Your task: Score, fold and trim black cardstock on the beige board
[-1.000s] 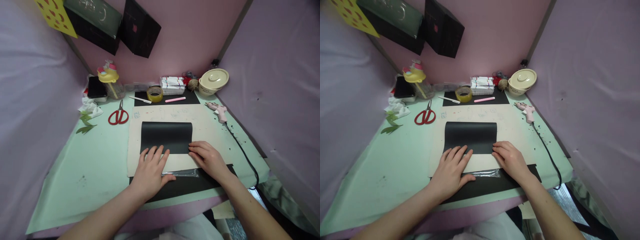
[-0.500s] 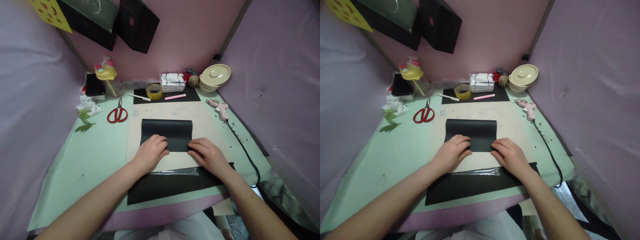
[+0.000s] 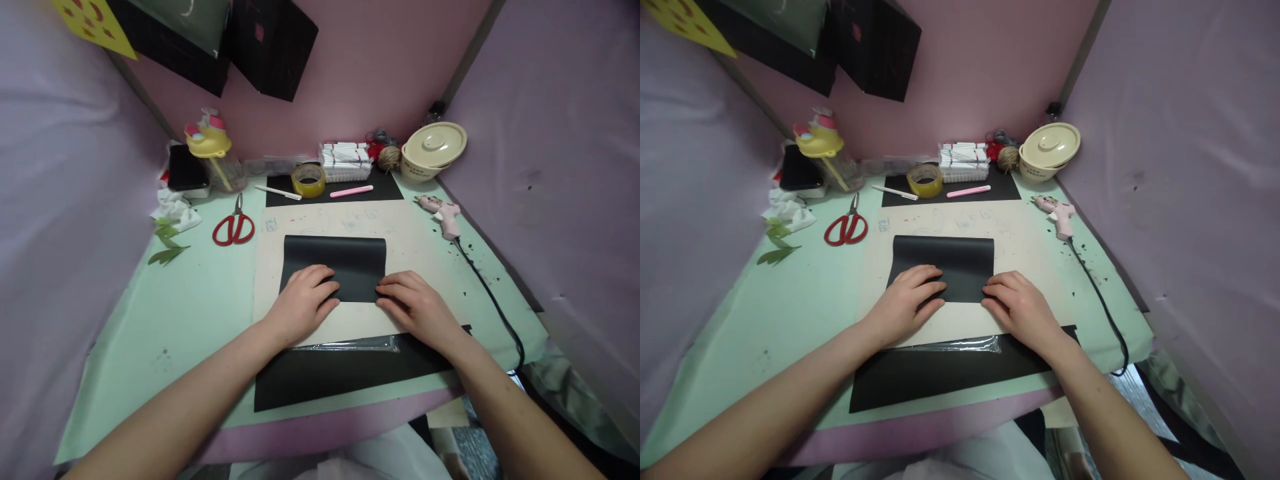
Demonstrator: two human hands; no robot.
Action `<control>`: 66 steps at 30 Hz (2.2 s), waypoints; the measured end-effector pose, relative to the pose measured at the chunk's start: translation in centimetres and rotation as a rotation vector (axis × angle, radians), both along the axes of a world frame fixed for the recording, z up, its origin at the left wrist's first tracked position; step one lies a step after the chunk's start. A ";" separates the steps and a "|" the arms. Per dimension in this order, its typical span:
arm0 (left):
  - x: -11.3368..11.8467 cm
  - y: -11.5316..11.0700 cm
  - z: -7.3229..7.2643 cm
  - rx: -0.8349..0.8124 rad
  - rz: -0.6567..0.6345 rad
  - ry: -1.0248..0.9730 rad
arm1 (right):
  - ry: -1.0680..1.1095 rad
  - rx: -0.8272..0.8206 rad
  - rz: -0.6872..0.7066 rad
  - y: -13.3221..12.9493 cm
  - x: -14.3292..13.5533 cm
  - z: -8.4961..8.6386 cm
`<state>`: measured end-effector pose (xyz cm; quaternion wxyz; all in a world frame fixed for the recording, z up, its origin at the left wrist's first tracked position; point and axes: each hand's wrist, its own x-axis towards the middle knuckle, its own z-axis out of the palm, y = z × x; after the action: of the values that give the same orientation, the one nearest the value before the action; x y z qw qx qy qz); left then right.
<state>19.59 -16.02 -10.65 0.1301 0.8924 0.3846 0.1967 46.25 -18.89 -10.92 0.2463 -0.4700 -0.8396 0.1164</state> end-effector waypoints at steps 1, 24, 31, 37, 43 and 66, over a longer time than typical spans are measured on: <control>0.0 0.0 0.0 0.008 -0.001 0.010 | -0.007 -0.001 0.020 0.0 0.2 0.1; -0.4 -1.8 0.3 0.108 -0.107 0.137 | -0.224 0.054 0.227 -1.9 1.6 0.6; -0.9 -5.0 0.5 0.071 -0.191 0.145 | -0.145 0.176 0.249 -5.0 1.8 -0.5; -0.2 -4.9 0.5 0.094 -0.142 0.129 | -0.145 0.333 0.254 -5.0 1.7 -0.9; 0.1 -5.4 0.3 0.150 -0.131 0.149 | -0.140 0.239 0.232 -5.3 1.4 0.1; 0.0 -4.2 0.9 0.331 -0.029 0.207 | 0.481 0.156 -0.019 -3.5 -0.8 -1.0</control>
<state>19.59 -20.19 -9.73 -0.0559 0.9225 0.3456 0.1626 45.47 -22.44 -11.91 0.4758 -0.4160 -0.7588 0.1574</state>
